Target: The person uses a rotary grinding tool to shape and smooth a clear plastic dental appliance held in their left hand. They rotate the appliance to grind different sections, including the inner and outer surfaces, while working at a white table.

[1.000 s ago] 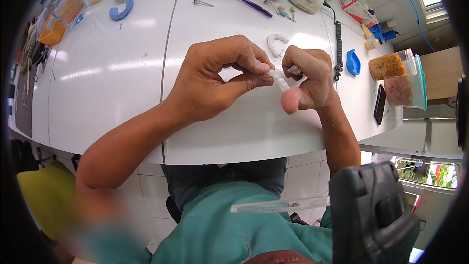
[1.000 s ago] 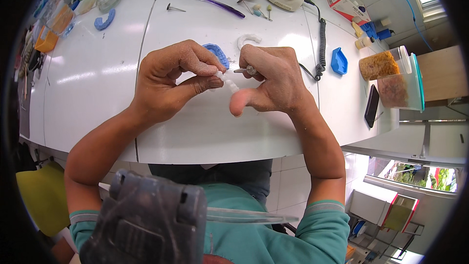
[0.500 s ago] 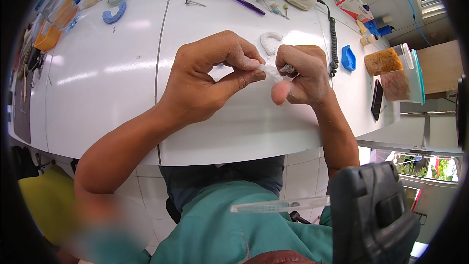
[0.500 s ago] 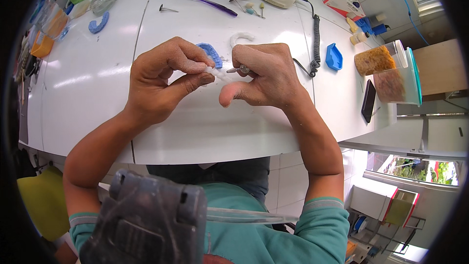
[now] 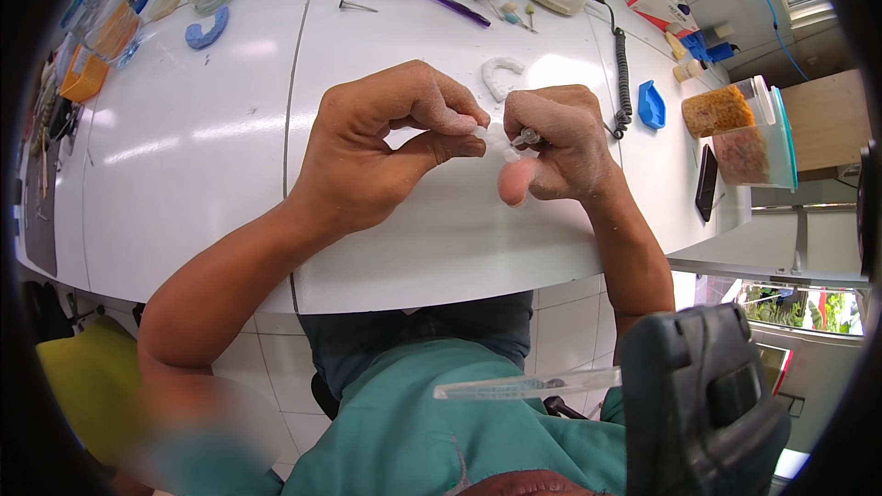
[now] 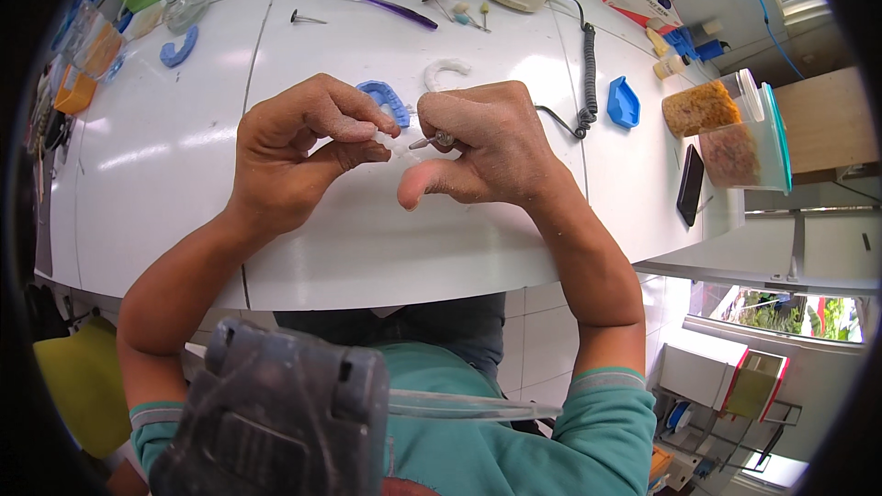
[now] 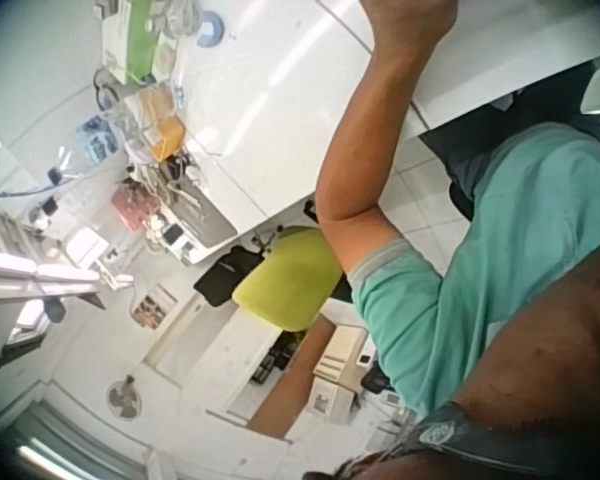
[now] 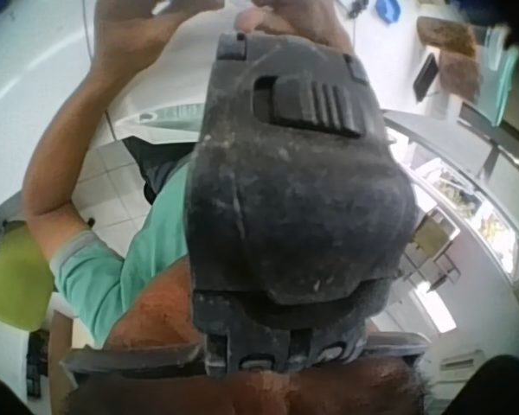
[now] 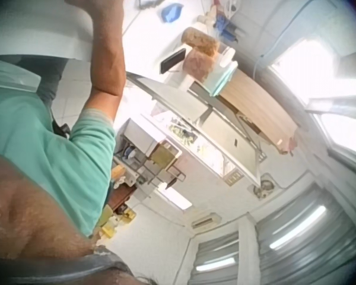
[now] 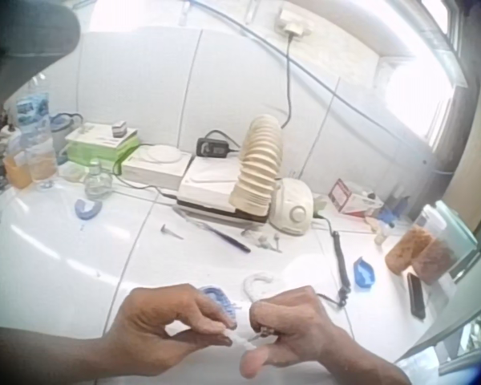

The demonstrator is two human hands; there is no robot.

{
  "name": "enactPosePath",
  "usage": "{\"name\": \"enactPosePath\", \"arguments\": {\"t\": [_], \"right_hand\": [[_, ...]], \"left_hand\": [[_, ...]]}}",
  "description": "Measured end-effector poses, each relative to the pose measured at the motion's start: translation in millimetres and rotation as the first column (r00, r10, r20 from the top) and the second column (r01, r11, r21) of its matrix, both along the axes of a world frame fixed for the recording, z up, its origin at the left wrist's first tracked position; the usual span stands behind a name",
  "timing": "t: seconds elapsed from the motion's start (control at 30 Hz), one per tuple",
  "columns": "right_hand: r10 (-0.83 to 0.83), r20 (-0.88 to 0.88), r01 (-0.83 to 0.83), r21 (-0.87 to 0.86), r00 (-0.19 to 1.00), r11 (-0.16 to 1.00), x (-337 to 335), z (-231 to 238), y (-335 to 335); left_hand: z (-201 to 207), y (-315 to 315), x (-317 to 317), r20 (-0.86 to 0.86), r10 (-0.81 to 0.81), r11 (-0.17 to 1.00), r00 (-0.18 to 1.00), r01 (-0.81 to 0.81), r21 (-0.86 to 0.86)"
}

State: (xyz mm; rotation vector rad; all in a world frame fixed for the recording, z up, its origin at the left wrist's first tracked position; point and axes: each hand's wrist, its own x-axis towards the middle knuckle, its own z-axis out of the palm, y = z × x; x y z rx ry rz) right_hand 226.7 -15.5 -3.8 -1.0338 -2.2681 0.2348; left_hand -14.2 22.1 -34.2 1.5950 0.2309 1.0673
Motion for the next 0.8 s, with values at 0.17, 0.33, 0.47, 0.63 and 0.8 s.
{"name": "enactPosePath", "arguments": {"t": [0.17, 0.33, 0.47, 0.63, 0.8], "right_hand": [[0.008, 0.029, -0.008, 0.003, 1.000, 1.000, -2.8, 0.1, -1.6], [0.002, 0.023, -0.002, -0.004, 1.000, 1.000, -3.6, 0.5, -2.5], [0.010, 0.034, -0.010, -0.007, 0.999, 1.000, -3.4, 1.1, -2.8], [0.015, 0.034, -0.015, -0.009, 0.999, 1.000, -3.9, 1.8, -3.5], [0.015, 0.035, -0.015, -0.017, 0.999, 1.000, -4.2, 2.2, -3.5]], "left_hand": [[-2.8, 1.7, 0.3, 0.017, -0.017, 1.000, 1.000, 0.017, -0.003], [-2.7, 1.6, 0.0, 0.023, -0.032, 0.999, 0.999, 0.032, -0.012], [-1.7, 0.2, -0.4, 0.025, -0.038, 0.998, 0.999, 0.039, -0.043], [-0.5, -0.3, -0.2, 0.025, -0.041, 0.998, 0.999, 0.042, -0.044], [-1.8, 0.4, -0.5, 0.015, -0.042, 0.999, 0.999, 0.042, -0.027]]}}
